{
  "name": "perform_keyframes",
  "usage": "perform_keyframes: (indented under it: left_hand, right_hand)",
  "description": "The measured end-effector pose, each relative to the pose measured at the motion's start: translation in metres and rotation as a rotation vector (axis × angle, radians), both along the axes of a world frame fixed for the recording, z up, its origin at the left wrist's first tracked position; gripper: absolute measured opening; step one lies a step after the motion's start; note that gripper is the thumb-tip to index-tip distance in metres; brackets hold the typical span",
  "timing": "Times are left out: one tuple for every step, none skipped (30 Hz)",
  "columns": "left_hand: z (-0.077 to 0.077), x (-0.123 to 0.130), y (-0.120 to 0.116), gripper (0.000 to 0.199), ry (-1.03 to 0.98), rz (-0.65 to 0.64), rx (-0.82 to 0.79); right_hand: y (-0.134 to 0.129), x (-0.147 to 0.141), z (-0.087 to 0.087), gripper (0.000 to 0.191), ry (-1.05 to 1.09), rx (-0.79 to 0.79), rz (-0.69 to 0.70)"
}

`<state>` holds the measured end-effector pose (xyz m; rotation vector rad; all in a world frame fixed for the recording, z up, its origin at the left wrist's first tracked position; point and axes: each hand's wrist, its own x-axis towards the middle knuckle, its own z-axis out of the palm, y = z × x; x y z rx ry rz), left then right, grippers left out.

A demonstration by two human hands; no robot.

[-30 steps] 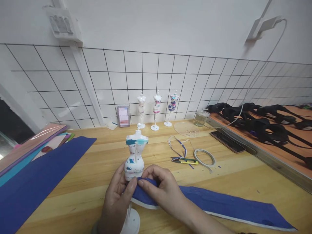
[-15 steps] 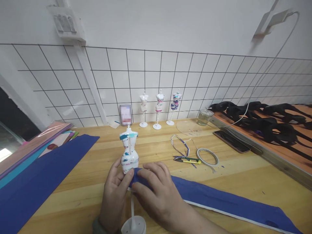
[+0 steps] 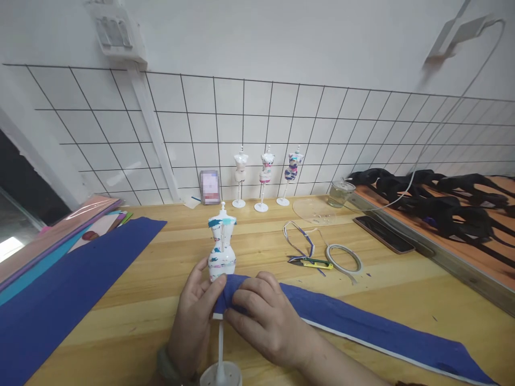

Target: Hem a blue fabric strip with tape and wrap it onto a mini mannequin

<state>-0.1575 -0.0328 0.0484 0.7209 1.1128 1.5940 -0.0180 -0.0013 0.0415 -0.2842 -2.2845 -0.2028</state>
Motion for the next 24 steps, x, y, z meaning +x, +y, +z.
perform_keyframes:
  left_hand:
    - [0.000, 0.000, 0.000, 0.052, -0.010, -0.003, 0.004]
    - [-0.001, -0.001, 0.001, 0.051, -0.018, -0.006, 0.006]
    - [-0.001, -0.001, 0.001, 0.051, -0.025, -0.009, 0.009]
    - [-0.001, -0.002, 0.001, 0.050, -0.028, -0.014, 0.011]
    - [-0.001, -0.002, 0.001, 0.050, -0.026, -0.017, 0.012]
    - [-0.002, -0.003, 0.001, 0.050, -0.019, -0.017, 0.012]
    - [-0.002, -0.003, 0.001, 0.050, -0.009, -0.015, 0.013]
    - [-0.003, -0.004, 0.001, 0.050, 0.003, -0.015, 0.015]
    - [-0.003, -0.004, 0.001, 0.050, 0.018, -0.018, 0.019]
    - [-0.005, -0.004, 0.001, 0.050, 0.035, -0.027, 0.020]
    - [-0.006, -0.004, 0.001, 0.050, 0.052, -0.041, 0.019]
    - [-0.008, -0.004, 0.001, 0.051, 0.068, -0.058, 0.016]
    - [-0.010, -0.004, 0.002, 0.053, 0.081, -0.073, 0.013]
    - [-0.012, -0.004, 0.002, 0.054, 0.092, -0.085, 0.009]
    - [-0.013, -0.004, 0.002, 0.055, 0.099, -0.094, 0.009]
    - [-0.014, -0.004, 0.002, 0.056, 0.104, -0.099, 0.012]
    - [-0.015, -0.004, 0.002, 0.056, 0.107, -0.102, 0.018]
    - [-0.015, -0.004, 0.002, 0.056, 0.110, -0.104, 0.023]
    - [-0.014, -0.004, 0.003, 0.055, 0.112, -0.106, 0.030]
    - [-0.014, -0.004, 0.003, 0.053, 0.114, -0.104, 0.038]
    - [-0.013, -0.003, 0.003, 0.050, 0.115, -0.107, 0.044]
    - [-0.013, -0.003, 0.003, 0.048, 0.114, -0.108, 0.048]
    - [-0.013, -0.003, 0.003, 0.047, 0.110, -0.107, 0.050]
    - [-0.013, -0.002, 0.003, 0.046, 0.103, -0.108, 0.054]
  right_hand:
    - [0.001, 0.001, 0.000, 0.016, -0.014, -0.010, 0.011]
    - [0.001, 0.001, 0.000, 0.015, -0.022, -0.023, 0.031]
    - [0.002, 0.002, 0.001, 0.015, -0.017, -0.042, 0.060]
    - [0.002, 0.003, 0.001, 0.018, 0.003, -0.072, 0.096]
    - [0.003, 0.004, 0.002, 0.022, 0.039, -0.117, 0.132]
    - [0.004, 0.005, 0.003, 0.027, 0.087, -0.176, 0.157]
    - [0.005, 0.006, 0.004, 0.030, 0.141, -0.252, 0.160]
    - [0.006, 0.008, 0.005, 0.031, 0.191, -0.338, 0.142]
    - [0.008, 0.009, 0.006, 0.030, 0.226, -0.438, 0.109]
    - [0.010, 0.009, 0.007, 0.027, 0.249, -0.552, 0.068]
    - [0.012, 0.010, 0.007, 0.023, 0.262, -0.684, 0.029]
    - [0.014, 0.010, 0.008, 0.019, 0.268, -0.827, 0.004]
    - [0.016, 0.010, 0.009, 0.018, 0.275, -0.971, 0.000]
    - [0.017, 0.010, 0.009, 0.019, 0.280, -1.103, 0.012]
    - [0.018, 0.009, 0.009, 0.021, 0.286, -1.210, 0.033]
    - [0.019, 0.008, 0.009, 0.023, 0.291, -1.283, 0.056]
    - [0.020, 0.007, 0.009, 0.024, 0.292, -1.322, 0.072]
    - [0.020, 0.006, 0.008, 0.023, 0.288, -1.336, 0.072]
    - [0.020, 0.006, 0.007, 0.021, 0.282, -1.334, 0.058]
    - [0.019, 0.005, 0.006, 0.019, 0.277, -1.320, 0.037]
    - [0.019, 0.004, 0.005, 0.017, 0.273, -1.298, 0.018]
    - [0.019, 0.004, 0.004, 0.015, 0.272, -1.271, 0.002]
    - [0.019, 0.004, 0.003, 0.013, 0.275, -1.242, -0.006]
    - [0.019, 0.003, 0.002, 0.012, 0.279, -1.213, -0.008]
